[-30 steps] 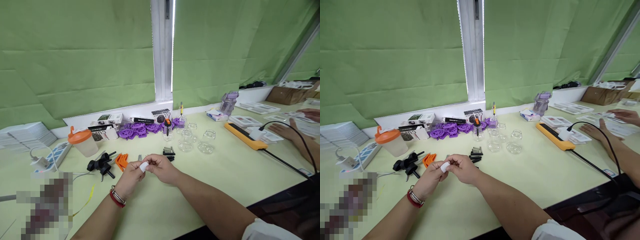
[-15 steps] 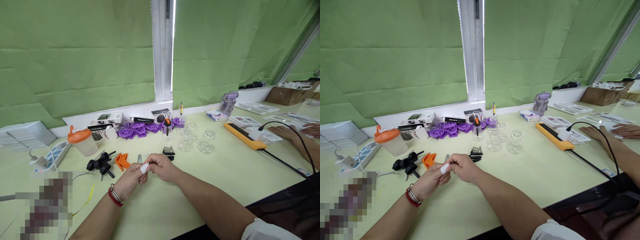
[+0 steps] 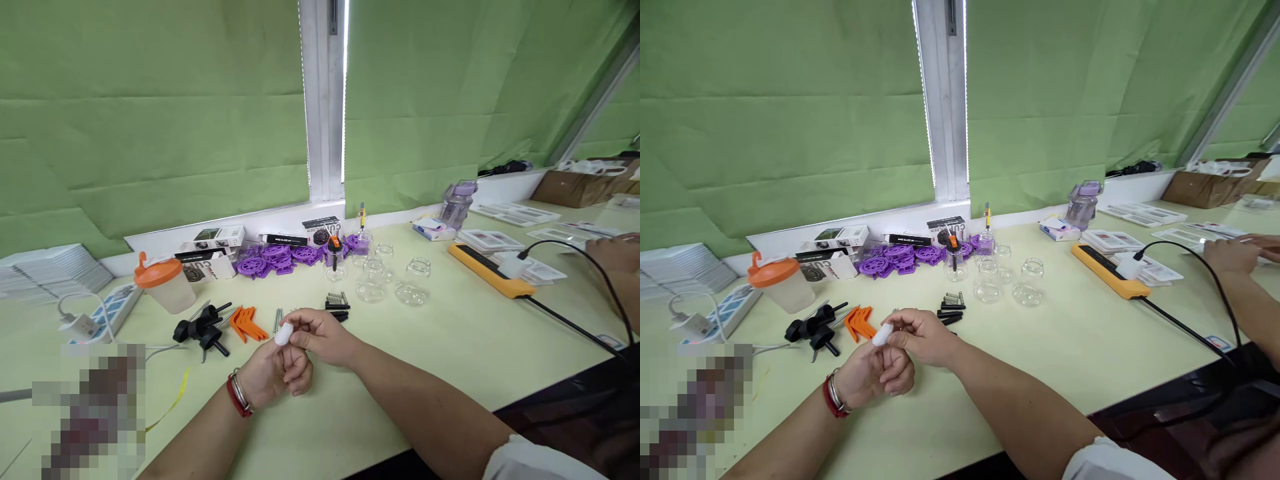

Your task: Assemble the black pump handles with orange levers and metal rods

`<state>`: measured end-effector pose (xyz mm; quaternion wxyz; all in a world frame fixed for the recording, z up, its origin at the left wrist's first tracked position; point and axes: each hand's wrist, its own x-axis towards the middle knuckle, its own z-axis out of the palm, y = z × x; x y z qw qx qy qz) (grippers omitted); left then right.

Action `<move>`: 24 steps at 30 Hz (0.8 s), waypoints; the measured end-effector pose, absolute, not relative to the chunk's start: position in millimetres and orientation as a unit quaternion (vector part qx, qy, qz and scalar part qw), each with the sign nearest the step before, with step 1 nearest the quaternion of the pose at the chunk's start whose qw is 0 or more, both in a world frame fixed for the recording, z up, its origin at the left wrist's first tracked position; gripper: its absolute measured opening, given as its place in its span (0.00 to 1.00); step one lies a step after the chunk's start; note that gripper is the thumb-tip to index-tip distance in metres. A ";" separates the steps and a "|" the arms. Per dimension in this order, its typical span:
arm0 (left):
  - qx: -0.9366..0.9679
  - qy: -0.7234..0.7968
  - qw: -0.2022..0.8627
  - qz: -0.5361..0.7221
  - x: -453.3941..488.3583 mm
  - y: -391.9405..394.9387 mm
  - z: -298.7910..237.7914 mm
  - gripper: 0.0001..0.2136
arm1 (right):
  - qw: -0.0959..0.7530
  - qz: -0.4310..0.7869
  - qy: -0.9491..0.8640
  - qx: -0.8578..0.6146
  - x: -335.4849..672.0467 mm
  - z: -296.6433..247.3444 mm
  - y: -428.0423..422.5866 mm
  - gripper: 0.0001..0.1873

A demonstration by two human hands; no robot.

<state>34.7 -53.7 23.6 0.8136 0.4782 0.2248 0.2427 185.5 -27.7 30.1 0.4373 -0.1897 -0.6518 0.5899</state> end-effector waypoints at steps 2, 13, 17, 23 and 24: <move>0.473 0.215 0.821 0.236 34.6 -53.4 21.2 0.33 | 0.436 0.586 -0.654 -0.199 184.6 32.1 -29.8 0.14; 0.470 0.223 0.825 0.221 37.9 -56.8 25.0 0.36 | 0.435 0.612 -0.626 -0.210 185.3 26.5 -26.4 0.16; 0.469 0.233 0.822 0.221 38.7 -56.4 23.7 0.35 | 0.437 0.609 -0.627 -0.213 184.0 29.3 -29.6 0.13; 0.470 0.245 0.819 0.221 38.9 -56.5 22.2 0.35 | 0.436 0.603 -0.632 -0.217 185.1 33.3 -30.3 0.08; 0.470 0.246 0.818 0.221 38.8 -56.6 22.5 0.35 | 0.434 0.603 -0.632 -0.220 185.2 32.7 -29.7 0.08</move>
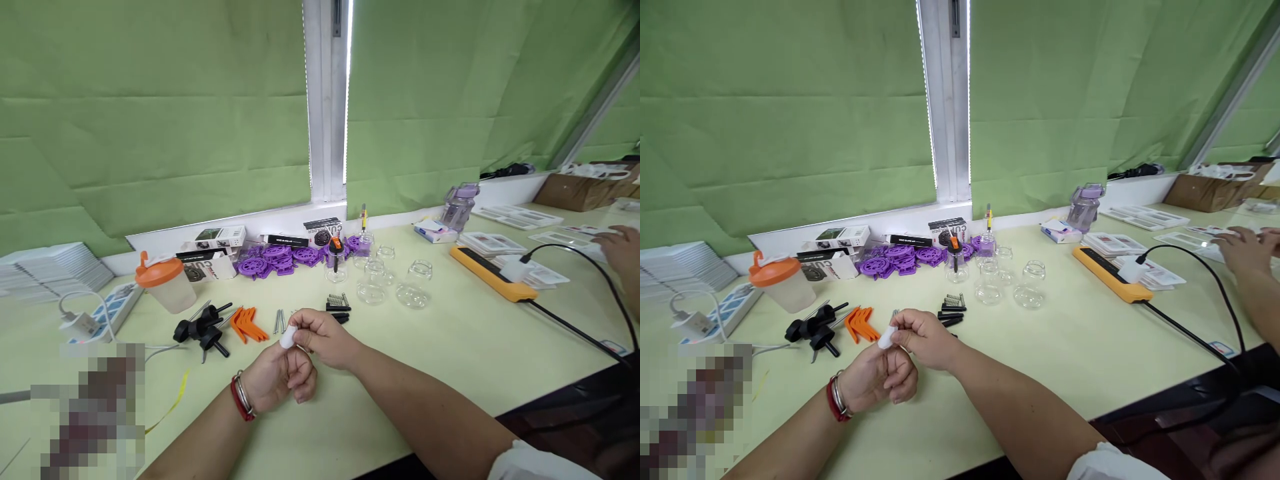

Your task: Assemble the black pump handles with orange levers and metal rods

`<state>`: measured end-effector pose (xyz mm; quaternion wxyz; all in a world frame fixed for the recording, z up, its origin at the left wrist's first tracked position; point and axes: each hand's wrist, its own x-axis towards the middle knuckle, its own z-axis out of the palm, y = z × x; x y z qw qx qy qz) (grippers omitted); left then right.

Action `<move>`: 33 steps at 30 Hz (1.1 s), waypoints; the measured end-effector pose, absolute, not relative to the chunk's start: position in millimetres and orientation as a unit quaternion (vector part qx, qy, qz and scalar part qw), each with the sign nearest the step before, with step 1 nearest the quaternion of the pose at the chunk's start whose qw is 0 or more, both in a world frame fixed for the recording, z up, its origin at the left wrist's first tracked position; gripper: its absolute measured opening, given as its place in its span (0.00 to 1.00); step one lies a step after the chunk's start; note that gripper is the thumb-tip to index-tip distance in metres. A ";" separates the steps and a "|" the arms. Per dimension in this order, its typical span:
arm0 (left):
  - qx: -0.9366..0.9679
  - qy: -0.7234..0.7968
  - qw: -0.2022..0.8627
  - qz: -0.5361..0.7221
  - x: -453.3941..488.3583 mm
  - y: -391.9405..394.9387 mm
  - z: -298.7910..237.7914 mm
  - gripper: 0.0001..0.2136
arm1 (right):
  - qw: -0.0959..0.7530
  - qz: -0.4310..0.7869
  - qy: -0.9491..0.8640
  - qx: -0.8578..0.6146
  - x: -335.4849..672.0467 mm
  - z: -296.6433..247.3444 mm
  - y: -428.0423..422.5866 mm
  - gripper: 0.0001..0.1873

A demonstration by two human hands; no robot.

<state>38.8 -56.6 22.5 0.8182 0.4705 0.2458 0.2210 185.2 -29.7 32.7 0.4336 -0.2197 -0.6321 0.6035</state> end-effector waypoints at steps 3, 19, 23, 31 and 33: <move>0.475 0.252 0.815 0.215 38.5 -56.9 24.3 0.35 | 0.428 0.603 -0.634 -0.227 185.6 30.6 -27.7 0.10; 0.496 0.329 0.756 0.271 41.5 -57.1 25.9 0.34 | 0.433 0.607 -0.628 -0.223 186.2 29.1 -26.6 0.18; 0.519 0.377 0.701 0.311 43.7 -58.0 25.9 0.32 | 0.443 0.588 -0.630 -0.246 186.9 31.9 -26.3 0.18; 0.526 0.367 0.703 0.308 43.3 -57.9 24.6 0.31 | 0.443 0.615 -0.608 -0.235 186.2 27.5 -23.8 0.19; 0.513 0.356 0.719 0.305 42.6 -57.3 24.4 0.31 | 0.441 0.619 -0.606 -0.234 185.3 27.2 -24.3 0.20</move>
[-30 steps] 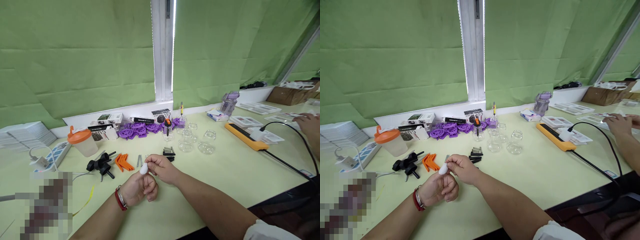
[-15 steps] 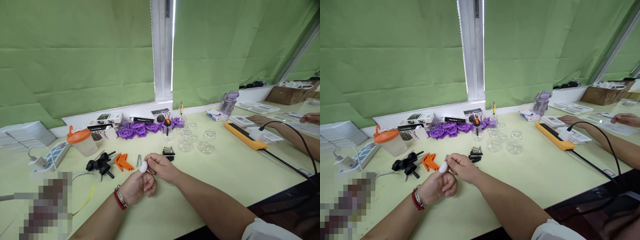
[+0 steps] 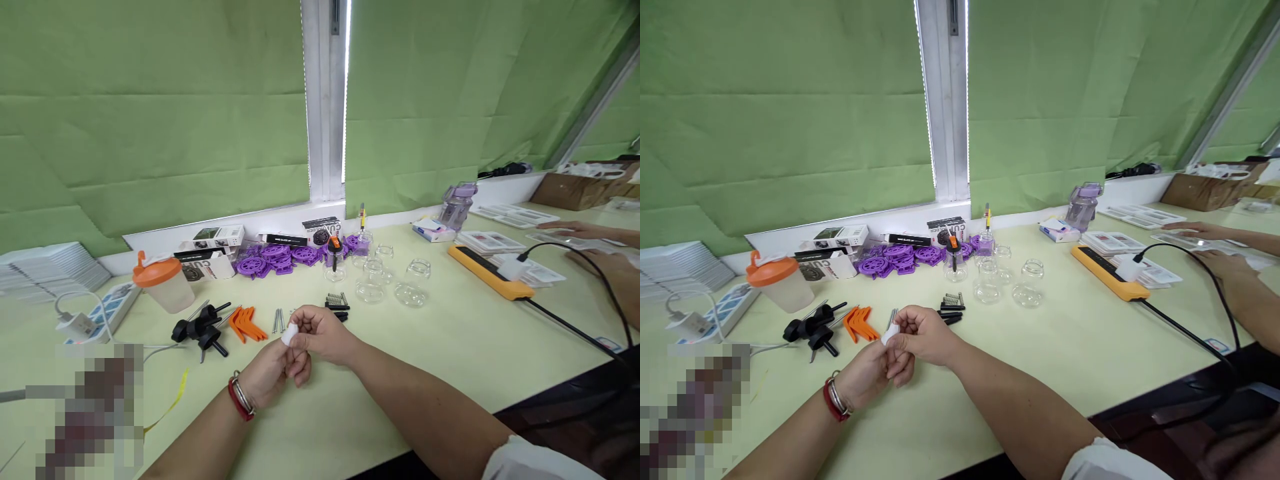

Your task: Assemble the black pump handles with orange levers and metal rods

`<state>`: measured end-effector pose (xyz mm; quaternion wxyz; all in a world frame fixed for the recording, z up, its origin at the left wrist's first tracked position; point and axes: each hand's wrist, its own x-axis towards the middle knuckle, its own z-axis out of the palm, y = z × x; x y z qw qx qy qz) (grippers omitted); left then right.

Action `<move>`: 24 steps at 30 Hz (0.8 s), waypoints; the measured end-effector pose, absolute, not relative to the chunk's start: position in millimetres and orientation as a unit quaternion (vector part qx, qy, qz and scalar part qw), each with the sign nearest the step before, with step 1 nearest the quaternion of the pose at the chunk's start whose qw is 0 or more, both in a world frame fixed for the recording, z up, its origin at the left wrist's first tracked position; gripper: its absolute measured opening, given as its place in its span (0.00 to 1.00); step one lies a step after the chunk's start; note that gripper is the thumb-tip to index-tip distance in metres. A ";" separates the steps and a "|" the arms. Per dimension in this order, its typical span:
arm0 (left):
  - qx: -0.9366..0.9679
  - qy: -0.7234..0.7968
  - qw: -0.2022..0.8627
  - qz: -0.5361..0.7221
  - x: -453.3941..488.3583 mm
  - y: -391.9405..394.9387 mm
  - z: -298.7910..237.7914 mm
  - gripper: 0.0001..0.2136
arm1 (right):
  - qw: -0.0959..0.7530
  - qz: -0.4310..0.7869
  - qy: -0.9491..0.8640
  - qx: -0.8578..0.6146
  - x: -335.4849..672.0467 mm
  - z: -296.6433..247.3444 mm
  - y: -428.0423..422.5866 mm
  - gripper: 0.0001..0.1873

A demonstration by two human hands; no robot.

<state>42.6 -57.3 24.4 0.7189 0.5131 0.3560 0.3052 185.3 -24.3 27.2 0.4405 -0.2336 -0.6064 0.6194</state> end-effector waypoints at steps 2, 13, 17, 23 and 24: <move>0.498 0.342 0.743 0.289 42.3 -57.6 25.9 0.31 | 0.435 0.627 -0.605 -0.228 184.9 27.2 -25.0 0.21; 0.441 0.287 0.793 0.308 43.6 -60.6 27.6 0.23 | 0.447 0.578 -0.643 -0.227 185.1 28.3 -28.4 0.14; 0.428 0.276 0.802 0.312 41.4 -59.2 25.0 0.21 | 0.442 0.588 -0.638 -0.229 184.9 28.0 -27.2 0.13; 0.408 0.266 0.816 0.310 40.9 -58.8 24.8 0.20 | 0.439 0.579 -0.645 -0.236 185.7 25.5 -25.2 0.13; 0.408 0.268 0.815 0.311 41.0 -58.7 24.6 0.19 | 0.443 0.574 -0.647 -0.237 185.7 24.6 -25.1 0.12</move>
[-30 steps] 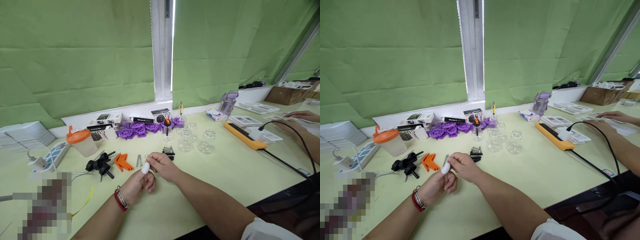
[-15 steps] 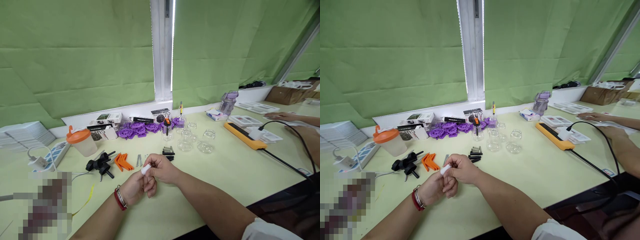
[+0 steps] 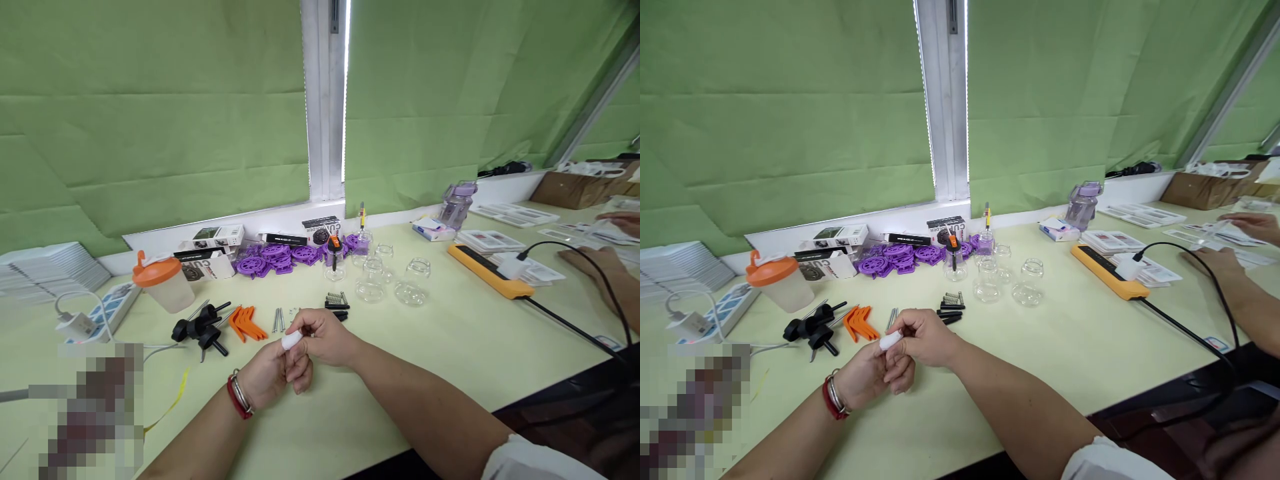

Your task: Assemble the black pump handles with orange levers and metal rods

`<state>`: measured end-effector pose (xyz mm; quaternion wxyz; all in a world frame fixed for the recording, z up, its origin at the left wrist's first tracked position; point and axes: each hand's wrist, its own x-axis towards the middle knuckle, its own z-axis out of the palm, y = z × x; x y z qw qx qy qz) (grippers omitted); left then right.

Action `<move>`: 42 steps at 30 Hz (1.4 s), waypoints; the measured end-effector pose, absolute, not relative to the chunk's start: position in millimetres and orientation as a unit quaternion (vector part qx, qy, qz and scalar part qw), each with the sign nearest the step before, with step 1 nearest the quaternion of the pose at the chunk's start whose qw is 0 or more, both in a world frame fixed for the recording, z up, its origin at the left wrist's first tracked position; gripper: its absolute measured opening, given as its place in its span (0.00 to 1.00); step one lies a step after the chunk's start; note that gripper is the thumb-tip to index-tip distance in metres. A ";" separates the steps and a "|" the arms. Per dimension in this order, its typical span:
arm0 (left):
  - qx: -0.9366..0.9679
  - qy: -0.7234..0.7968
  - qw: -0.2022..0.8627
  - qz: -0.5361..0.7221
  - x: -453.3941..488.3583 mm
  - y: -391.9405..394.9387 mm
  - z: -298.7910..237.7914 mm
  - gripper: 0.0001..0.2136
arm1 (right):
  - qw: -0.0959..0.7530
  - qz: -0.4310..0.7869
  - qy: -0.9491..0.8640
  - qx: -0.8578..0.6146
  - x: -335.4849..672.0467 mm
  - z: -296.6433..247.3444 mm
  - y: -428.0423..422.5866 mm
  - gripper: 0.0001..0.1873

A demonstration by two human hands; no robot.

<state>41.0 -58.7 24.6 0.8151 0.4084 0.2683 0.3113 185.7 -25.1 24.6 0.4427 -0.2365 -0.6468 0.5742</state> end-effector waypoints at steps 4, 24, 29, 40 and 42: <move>0.412 0.281 0.809 0.313 41.0 -58.3 23.9 0.19 | 0.455 0.561 -0.651 -0.233 185.3 21.9 -25.3 0.10; 0.592 0.542 0.408 0.435 32.1 -37.0 17.4 0.20 | 0.419 0.569 -0.613 -0.354 186.2 19.0 -13.9 0.19; 0.605 0.525 0.414 0.433 31.0 -38.0 20.3 0.19 | 0.414 0.567 -0.620 -0.351 185.6 20.3 -16.0 0.20; 0.625 0.522 0.379 0.439 27.5 -38.6 24.1 0.15 | 0.415 0.561 -0.622 -0.355 185.4 20.2 -14.9 0.18; 0.613 0.528 0.381 0.448 26.8 -38.1 23.9 0.16 | 0.414 0.559 -0.624 -0.356 185.4 19.4 -14.7 0.18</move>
